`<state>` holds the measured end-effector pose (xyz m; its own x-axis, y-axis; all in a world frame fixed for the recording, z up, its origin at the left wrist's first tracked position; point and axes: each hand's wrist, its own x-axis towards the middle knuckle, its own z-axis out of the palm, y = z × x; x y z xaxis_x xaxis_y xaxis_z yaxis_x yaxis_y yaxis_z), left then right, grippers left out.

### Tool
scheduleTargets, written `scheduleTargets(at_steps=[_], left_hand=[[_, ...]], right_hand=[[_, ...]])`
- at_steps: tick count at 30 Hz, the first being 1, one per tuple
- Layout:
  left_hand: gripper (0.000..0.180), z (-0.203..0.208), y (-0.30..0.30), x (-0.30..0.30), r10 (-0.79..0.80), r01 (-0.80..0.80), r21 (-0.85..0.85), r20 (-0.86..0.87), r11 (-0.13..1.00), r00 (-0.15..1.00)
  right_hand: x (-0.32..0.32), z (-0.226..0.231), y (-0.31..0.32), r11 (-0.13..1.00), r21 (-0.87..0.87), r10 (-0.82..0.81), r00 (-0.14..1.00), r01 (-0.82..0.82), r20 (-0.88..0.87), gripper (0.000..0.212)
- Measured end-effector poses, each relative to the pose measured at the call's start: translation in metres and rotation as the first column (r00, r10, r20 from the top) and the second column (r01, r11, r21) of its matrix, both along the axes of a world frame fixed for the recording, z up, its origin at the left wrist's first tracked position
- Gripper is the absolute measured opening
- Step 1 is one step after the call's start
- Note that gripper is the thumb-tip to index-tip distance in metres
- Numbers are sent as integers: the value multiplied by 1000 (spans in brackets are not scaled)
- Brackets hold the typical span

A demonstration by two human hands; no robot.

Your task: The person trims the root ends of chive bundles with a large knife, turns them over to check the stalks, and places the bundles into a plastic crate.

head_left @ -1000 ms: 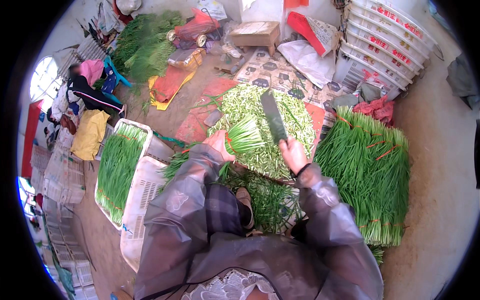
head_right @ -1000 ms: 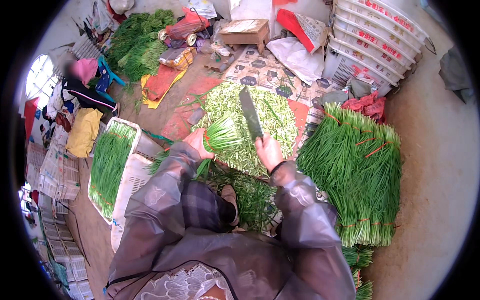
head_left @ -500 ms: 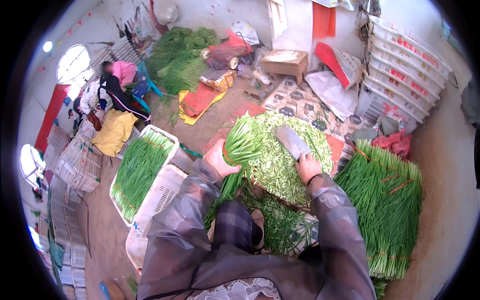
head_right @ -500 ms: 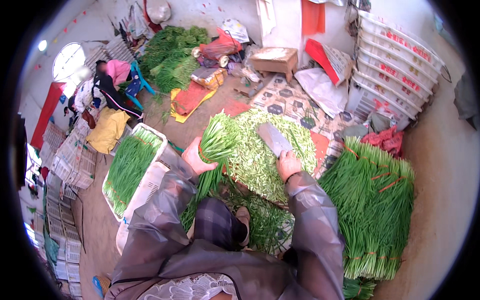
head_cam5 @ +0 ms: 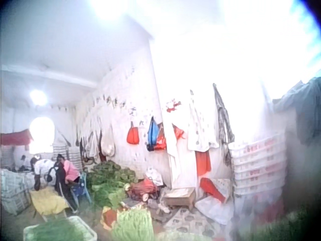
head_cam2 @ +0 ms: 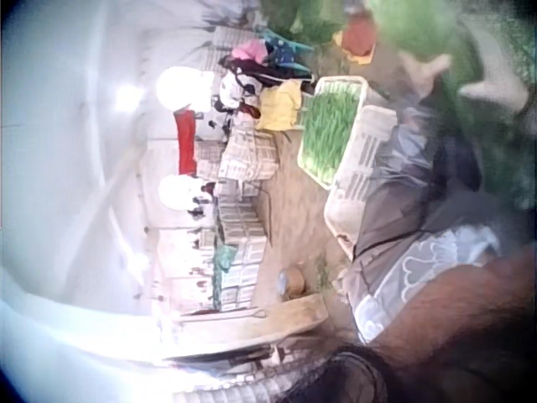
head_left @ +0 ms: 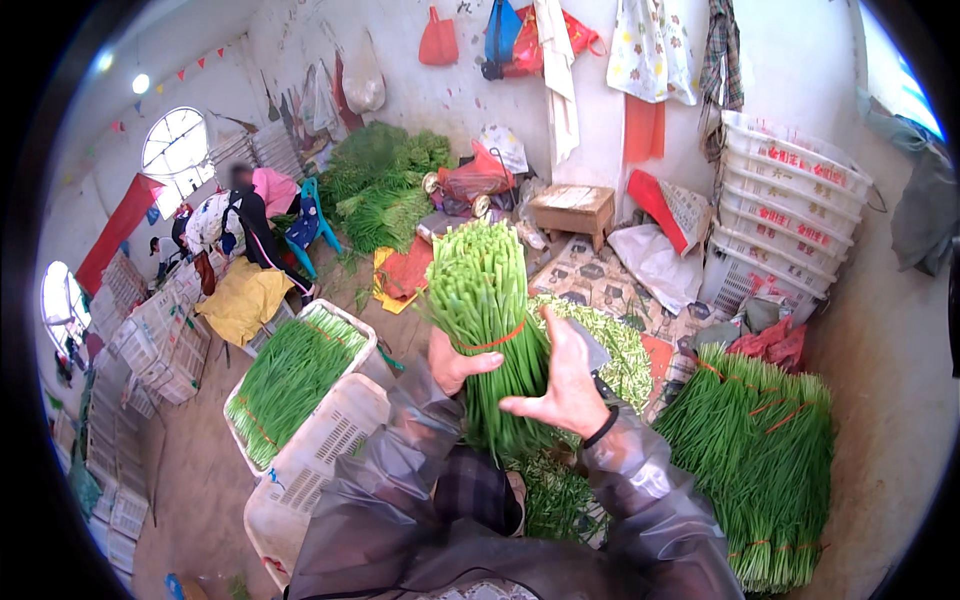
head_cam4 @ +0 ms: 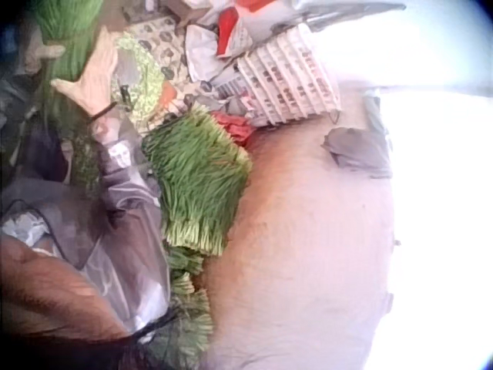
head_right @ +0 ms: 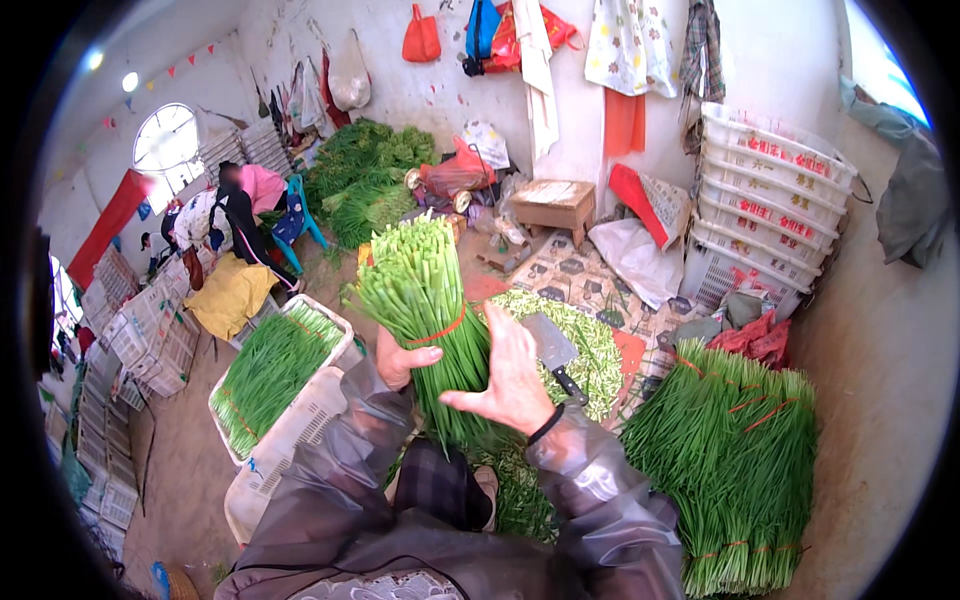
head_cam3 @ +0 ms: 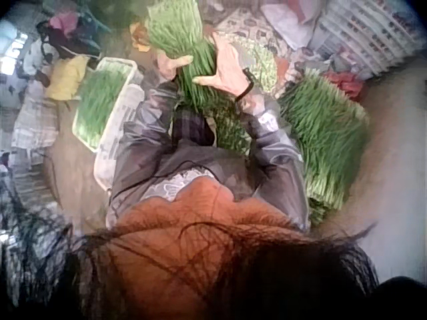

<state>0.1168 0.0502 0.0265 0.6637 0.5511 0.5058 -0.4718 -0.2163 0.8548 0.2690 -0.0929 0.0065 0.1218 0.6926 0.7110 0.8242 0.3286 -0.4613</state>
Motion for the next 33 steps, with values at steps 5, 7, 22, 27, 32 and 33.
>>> scheduleTargets(at_steps=[5, 7, 22, 27, 32, 33], left_hand=[[66, -8, -44, -13, -168, 220, -353, 172, 909, 971], [66, -21, -52, -15, -89, 143, -354, 166, 924, 982], [80, -44, -93, -44, -136, 136, -36, -8, 990, 991], [87, -62, -91, -46, -165, 166, -83, 16, 983, 986], [79, -60, -94, -49, -188, 188, 1, -48, 982, 981], [80, -61, -94, -50, -195, 195, -8, -61, 981, 979]], right_hand=[[-32, -4, -30, 993, 112, -21, 992, 36, -128, 110], [-38, -7, -43, 984, 141, -91, 987, 110, -135, 104], [-68, 88, -92, 981, 189, 37, 996, -52, 82, 67], [-75, 103, -77, 994, 86, 42, 960, -68, 275, 20], [-64, 100, -79, 949, 221, 299, 856, -223, -422, 5], [-62, 106, -85, 953, 194, 300, 798, -232, -523, 5]])
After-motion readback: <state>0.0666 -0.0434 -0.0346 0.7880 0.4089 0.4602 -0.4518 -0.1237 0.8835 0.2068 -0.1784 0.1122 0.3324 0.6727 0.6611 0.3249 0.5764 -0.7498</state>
